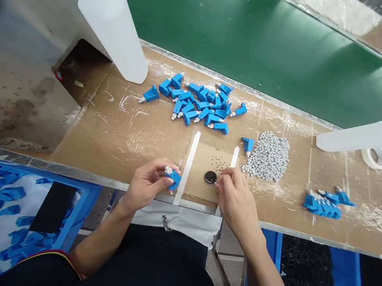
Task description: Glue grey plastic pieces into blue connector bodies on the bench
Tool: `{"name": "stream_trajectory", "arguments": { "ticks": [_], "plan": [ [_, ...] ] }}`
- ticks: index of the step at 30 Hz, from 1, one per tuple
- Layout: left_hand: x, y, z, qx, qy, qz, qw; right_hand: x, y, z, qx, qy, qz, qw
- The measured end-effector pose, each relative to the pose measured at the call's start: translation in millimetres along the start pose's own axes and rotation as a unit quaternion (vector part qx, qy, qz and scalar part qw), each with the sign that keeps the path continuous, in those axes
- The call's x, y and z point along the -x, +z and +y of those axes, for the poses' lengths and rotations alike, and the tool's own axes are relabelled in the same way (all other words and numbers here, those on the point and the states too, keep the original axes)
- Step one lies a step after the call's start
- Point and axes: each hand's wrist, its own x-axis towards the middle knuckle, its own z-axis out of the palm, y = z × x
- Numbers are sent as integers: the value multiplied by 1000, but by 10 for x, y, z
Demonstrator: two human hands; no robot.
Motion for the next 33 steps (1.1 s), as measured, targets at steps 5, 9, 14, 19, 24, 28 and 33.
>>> {"name": "stream_trajectory", "arguments": {
  "ticks": [5,9,14,19,24,28,33],
  "plan": [
    [3,-1,10,-3,5,-5,1000,70,3,1,19,-13,-26,999],
    [7,-2,3,-1,10,-4,1000,74,31,30,56,-28,-27,998],
    [3,3,-1,1,12,-6,1000,48,31,54,80,-25,-25,996],
    [5,-4,8,0,12,-8,1000,30,-84,17,38,-6,8,999],
    [8,-7,26,-1,12,-36,999,-32,-127,-232,-112,30,81,990],
    [8,4,32,11,18,-39,999,-121,51,-554,-264,24,116,957],
    [10,0,11,15,21,-26,999,-182,257,-750,-356,33,78,931]
  ]
}}
